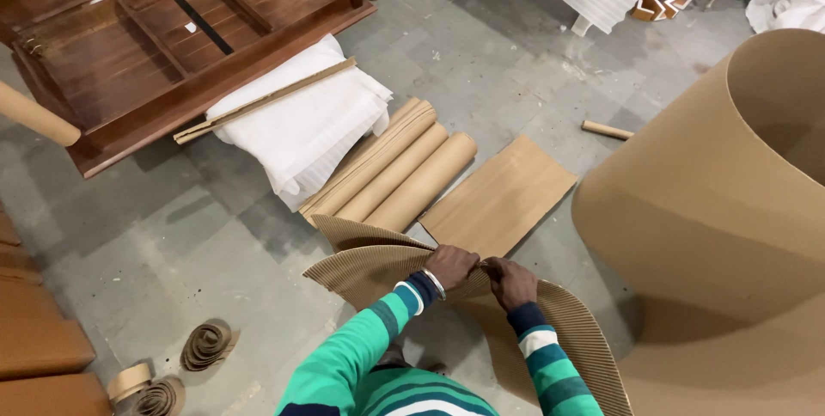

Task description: The person picks up a stack of corrugated cardboard sheets and begins rolling them into a tight cylinder by hand. They continue to roll the sheets until the entire stack is formed into a compact roll, then hold the finished roll.

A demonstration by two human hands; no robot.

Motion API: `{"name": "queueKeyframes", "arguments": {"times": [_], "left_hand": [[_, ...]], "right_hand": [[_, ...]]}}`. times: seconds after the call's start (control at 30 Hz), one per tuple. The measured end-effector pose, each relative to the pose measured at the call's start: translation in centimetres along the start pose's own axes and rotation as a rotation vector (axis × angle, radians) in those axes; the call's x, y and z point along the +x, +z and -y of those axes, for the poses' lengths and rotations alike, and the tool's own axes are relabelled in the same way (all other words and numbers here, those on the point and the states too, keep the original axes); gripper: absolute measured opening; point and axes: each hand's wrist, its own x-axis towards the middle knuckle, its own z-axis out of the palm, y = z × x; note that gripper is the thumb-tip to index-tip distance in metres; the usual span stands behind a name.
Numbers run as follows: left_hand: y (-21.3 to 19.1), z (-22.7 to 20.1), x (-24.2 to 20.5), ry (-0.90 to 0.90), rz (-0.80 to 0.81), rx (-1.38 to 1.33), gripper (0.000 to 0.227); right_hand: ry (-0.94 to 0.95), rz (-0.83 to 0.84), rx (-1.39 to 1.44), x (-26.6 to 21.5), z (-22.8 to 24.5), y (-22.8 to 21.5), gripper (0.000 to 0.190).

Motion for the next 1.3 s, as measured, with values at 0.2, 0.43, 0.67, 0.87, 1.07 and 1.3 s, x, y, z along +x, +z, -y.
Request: {"name": "queueKeyframes", "arguments": {"times": [0.2,0.43,0.67,0.87,1.07,1.3], "left_hand": [[0.0,-0.2,0.2,-0.035,-0.054,-0.002,0.01],[-0.2,0.5,0.3,0.009,-0.069,-0.042,0.013],[1.3,2.6,0.6,0.036,-0.087,-0.145,0.015],[-2.6,0.6,0.9,-0.024,-0.01,-0.121,0.012],[-2.9,0.9,1.3,-0.01,-0.027,-0.09,0.014],[-3.2,0.4,1.2,-0.064,0.009,-0.075,0.007]], "right_hand": [[0.03,0.025,0.013,0.0,0.2,-0.4,0.018],[-0.013,0.182,0.041,1.3,-3.0,-0.5,0.023],[-0.122,0.259,0.117,2.9,-5.2,-2.5,0.026],[0.062,0.207,0.197,0.3,-3.3,-4.9,0.03],[-0.187,-0.071,0.188,-0.8,-2.1,-4.3,0.031],[0.089,-0.045,0.146,-0.6,-0.4,-3.7,0.022]]}}
